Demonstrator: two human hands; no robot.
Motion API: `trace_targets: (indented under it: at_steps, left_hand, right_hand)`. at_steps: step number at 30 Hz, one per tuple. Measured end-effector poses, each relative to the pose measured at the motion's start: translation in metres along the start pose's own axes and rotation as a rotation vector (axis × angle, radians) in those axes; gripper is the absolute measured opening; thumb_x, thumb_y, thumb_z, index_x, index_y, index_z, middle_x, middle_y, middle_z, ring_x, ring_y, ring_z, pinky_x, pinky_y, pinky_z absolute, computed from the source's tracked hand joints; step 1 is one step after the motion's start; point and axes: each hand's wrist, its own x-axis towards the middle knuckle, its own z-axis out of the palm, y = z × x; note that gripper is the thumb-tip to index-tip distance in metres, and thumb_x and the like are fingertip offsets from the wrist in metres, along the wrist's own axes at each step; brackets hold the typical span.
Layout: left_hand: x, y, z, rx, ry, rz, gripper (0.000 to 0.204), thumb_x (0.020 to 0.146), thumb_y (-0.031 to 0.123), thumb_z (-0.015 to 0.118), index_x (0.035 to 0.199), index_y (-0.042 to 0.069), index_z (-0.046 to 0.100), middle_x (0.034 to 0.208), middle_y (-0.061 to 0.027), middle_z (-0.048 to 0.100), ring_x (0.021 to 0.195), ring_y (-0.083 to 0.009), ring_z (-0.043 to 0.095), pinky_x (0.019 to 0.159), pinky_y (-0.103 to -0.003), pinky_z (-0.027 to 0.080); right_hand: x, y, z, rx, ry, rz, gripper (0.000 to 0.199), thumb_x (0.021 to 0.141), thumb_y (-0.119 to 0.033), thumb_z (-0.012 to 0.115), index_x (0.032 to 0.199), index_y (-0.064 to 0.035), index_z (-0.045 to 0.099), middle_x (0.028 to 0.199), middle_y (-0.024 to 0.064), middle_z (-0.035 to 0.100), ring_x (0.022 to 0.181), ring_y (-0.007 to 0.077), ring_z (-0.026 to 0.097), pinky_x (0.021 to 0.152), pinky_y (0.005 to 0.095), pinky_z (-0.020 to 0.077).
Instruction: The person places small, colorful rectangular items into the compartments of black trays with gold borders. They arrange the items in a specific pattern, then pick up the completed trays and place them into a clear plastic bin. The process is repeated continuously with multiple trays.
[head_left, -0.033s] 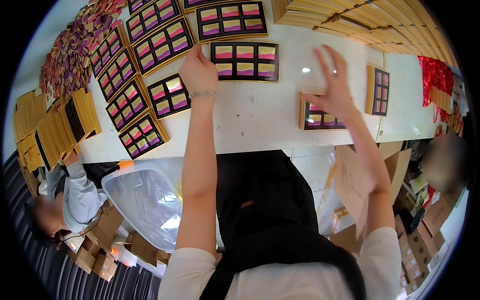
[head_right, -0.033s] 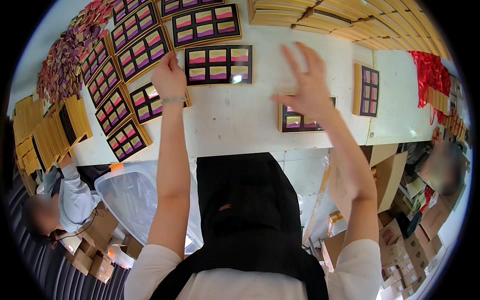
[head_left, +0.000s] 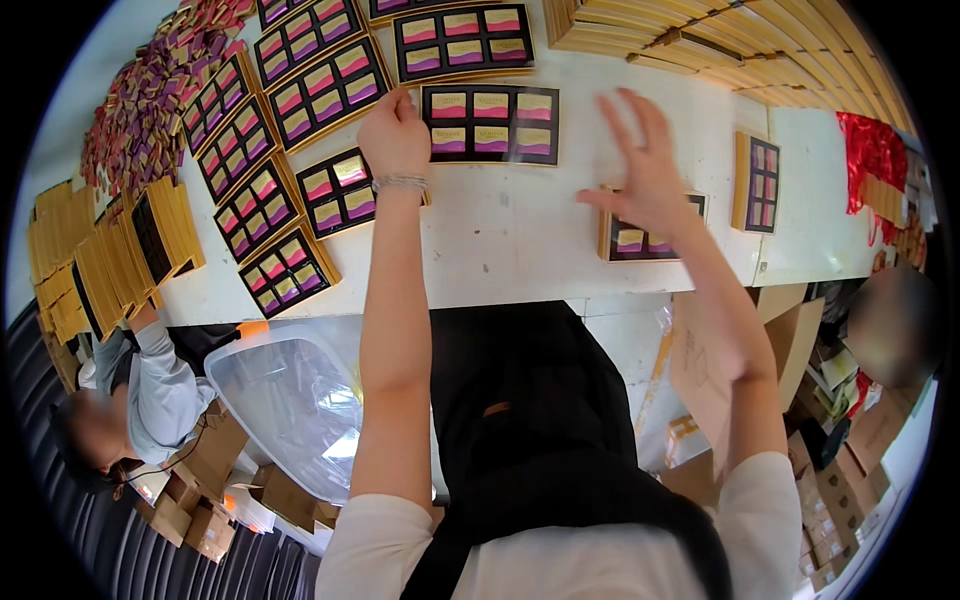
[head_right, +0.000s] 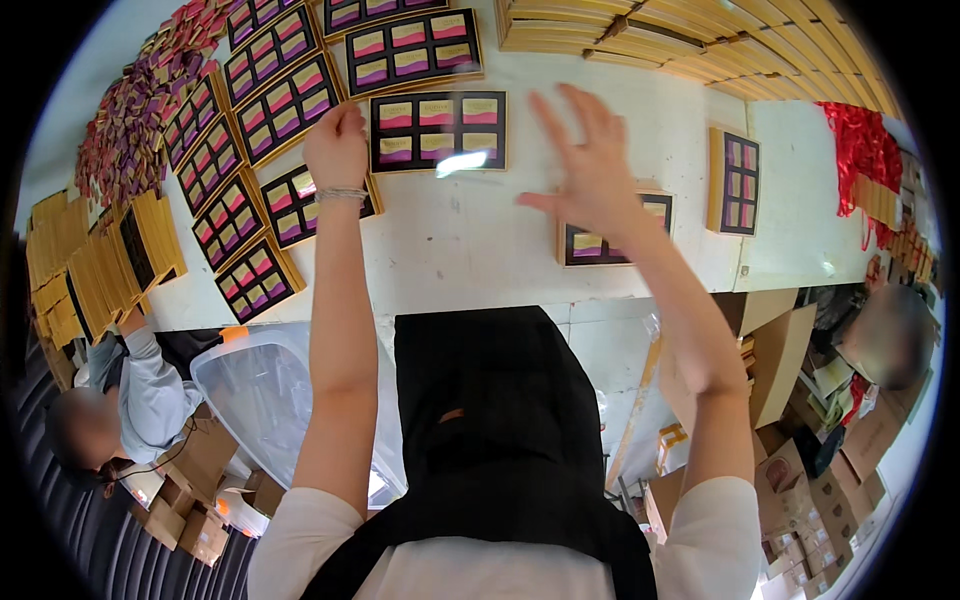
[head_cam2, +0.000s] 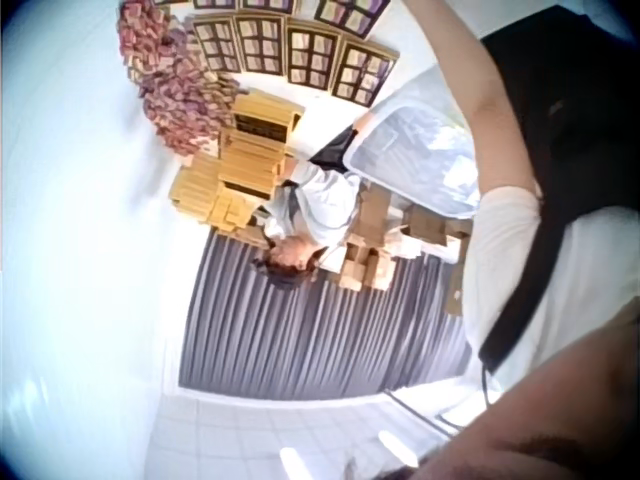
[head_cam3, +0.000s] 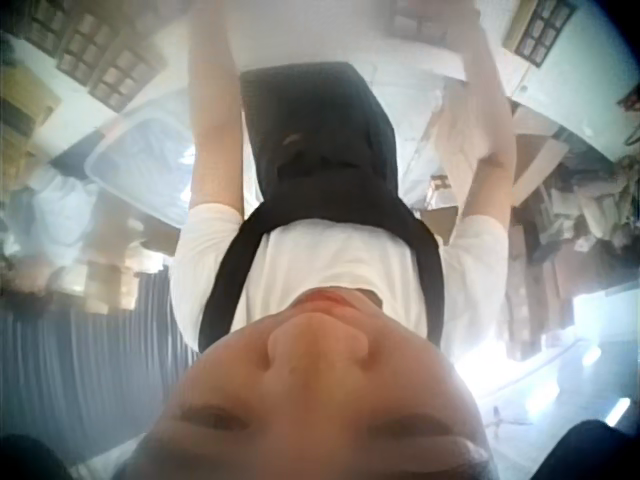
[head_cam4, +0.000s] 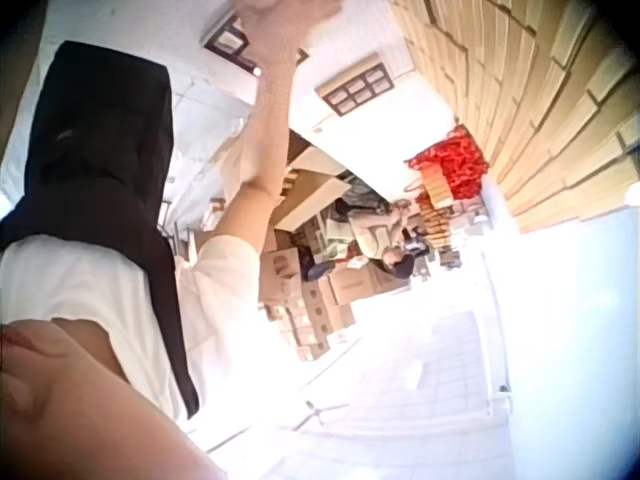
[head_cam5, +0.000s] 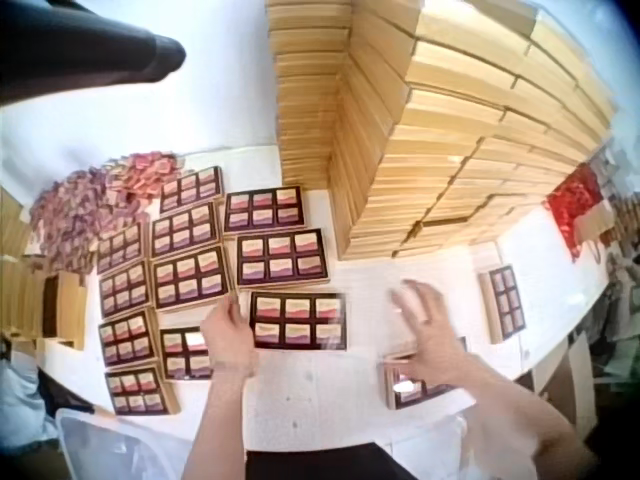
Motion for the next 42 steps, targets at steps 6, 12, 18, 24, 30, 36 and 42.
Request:
trace_targets:
  at_steps: [6, 12, 18, 24, 30, 36, 42]
  left_hand:
    - [0.003, 0.011, 0.012, -0.045, -0.204, -0.075, 0.035, 0.093, 0.030, 0.047, 0.098, 0.002, 0.069, 0.088, -0.0246, 0.065, 0.086, -0.0422, 0.061, 0.078, -0.047, 0.048]
    - [-0.021, 0.046, 0.012, 0.030, -0.178, -0.001, 0.031, 0.089, 0.024, 0.057, 0.102, -0.002, 0.067, 0.089, -0.0212, 0.068, 0.087, -0.0366, 0.066, 0.078, -0.041, 0.051]
    - [-0.031, 0.038, 0.020, 0.042, -0.138, -0.041, 0.032, 0.085, 0.021, 0.064, 0.110, 0.001, 0.066, 0.096, -0.0177, 0.069, 0.085, -0.0289, 0.068, 0.079, -0.037, 0.052]
    - [-0.042, 0.035, 0.036, 0.238, -0.150, -0.004, 0.036, 0.086, 0.015, 0.062, 0.119, 0.001, 0.058, 0.103, -0.0204, 0.058, 0.096, -0.0364, 0.058, 0.083, -0.041, 0.049]
    - [-0.067, 0.057, 0.030, -0.073, -0.065, 0.083, 0.039, 0.085, 0.014, 0.068, 0.120, 0.000, 0.057, 0.108, -0.0140, 0.060, 0.090, -0.0241, 0.063, 0.076, -0.035, 0.054]
    - [-0.178, 0.110, 0.050, -0.452, -0.409, -0.150, 0.049, 0.083, 0.011, 0.070, 0.126, -0.001, 0.048, 0.107, -0.0139, 0.059, 0.096, -0.0239, 0.060, 0.078, -0.032, 0.053]
    - [-0.234, 0.105, 0.092, -0.486, -0.442, -0.079, 0.050, 0.095, 0.020, 0.053, 0.137, 0.001, 0.036, 0.119, -0.0198, 0.056, 0.108, -0.0312, 0.056, 0.093, -0.038, 0.043]
  right_hand:
    - [0.032, -0.012, 0.065, 0.009, -0.028, 0.021, 0.112, 0.053, -0.038, 0.088, 0.147, -0.0264, 0.028, 0.144, 0.0121, 0.030, 0.134, 0.0340, 0.027, 0.095, 0.0669, 0.0318]
    - [0.036, -0.010, 0.060, -0.094, -0.109, -0.047, 0.111, 0.052, -0.038, 0.089, 0.146, -0.0285, 0.030, 0.143, 0.0108, 0.032, 0.134, 0.0332, 0.029, 0.095, 0.0651, 0.0328]
    - [0.043, -0.004, 0.059, -0.129, -0.147, -0.093, 0.108, 0.054, -0.039, 0.087, 0.146, -0.0290, 0.031, 0.144, 0.0112, 0.033, 0.133, 0.0341, 0.030, 0.095, 0.0631, 0.0334]
    - [0.043, -0.001, 0.069, -0.225, -0.080, -0.116, 0.103, 0.056, -0.045, 0.083, 0.144, -0.0273, 0.034, 0.142, 0.0124, 0.035, 0.131, 0.0347, 0.033, 0.093, 0.0613, 0.0352]
    - [0.040, 0.012, 0.032, -0.199, -0.090, -0.104, 0.102, 0.053, -0.045, 0.083, 0.143, -0.0271, 0.037, 0.139, 0.0133, 0.039, 0.127, 0.0341, 0.037, 0.092, 0.0601, 0.0344]
    - [-0.092, 0.027, -0.047, -0.224, -0.205, -0.028, 0.106, 0.053, -0.043, 0.084, 0.144, -0.0202, 0.036, 0.140, 0.0167, 0.037, 0.127, 0.0362, 0.036, 0.098, 0.0562, 0.0320]
    - [-0.164, 0.047, -0.006, 0.926, 0.509, 0.822, 0.094, 0.082, -0.038, 0.071, 0.150, -0.0032, 0.016, 0.135, 0.0175, 0.041, 0.123, 0.0297, 0.041, 0.098, 0.0407, 0.0376]
